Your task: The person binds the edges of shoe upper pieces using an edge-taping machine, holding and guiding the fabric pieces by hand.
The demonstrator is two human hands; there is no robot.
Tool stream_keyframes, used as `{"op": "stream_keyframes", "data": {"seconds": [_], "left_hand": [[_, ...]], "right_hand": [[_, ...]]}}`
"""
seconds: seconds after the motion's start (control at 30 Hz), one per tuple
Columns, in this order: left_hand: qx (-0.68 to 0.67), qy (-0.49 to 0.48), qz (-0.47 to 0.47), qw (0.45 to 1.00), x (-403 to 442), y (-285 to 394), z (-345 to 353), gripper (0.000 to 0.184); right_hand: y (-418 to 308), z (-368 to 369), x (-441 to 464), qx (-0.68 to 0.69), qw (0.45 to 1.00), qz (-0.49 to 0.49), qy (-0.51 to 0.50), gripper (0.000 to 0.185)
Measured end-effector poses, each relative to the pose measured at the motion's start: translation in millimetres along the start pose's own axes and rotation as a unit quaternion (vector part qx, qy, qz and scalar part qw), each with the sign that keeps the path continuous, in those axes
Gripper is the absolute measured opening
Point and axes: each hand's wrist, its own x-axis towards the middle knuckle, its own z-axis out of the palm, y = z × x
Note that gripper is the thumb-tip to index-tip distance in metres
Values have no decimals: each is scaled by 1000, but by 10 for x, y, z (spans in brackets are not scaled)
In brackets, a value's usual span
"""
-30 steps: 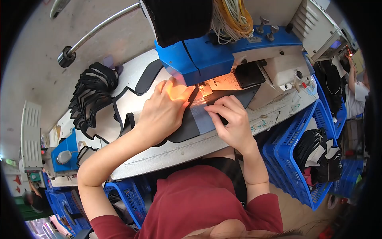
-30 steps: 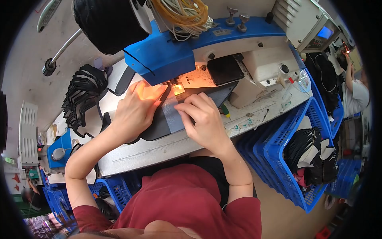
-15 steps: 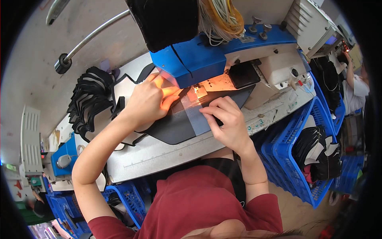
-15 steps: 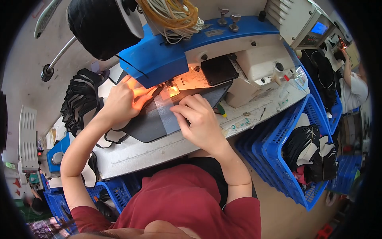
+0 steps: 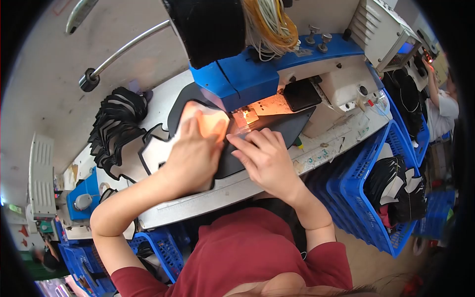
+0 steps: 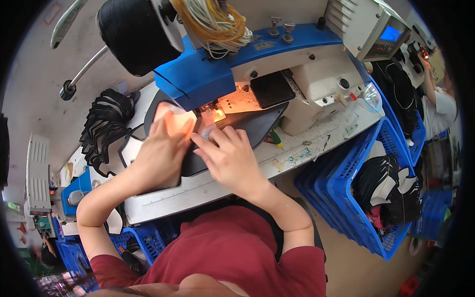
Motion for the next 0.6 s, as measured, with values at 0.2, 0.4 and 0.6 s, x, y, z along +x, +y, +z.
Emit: {"op": "stream_keyframes", "data": {"seconds": [0.2, 0.4, 0.6], "left_hand": [[-59, -121, -7, 991, -108, 199, -314, 46], [-122, 40, 152, 980, 60, -76, 1, 46], [-106, 107, 145, 978, 50, 26, 168, 45]], "right_hand": [[-111, -31, 11, -77, 994, 65, -33, 24], [8, -38, 53, -3, 993, 112, -39, 21], [-18, -14, 138, 3, 982, 187, -28, 23]]}}
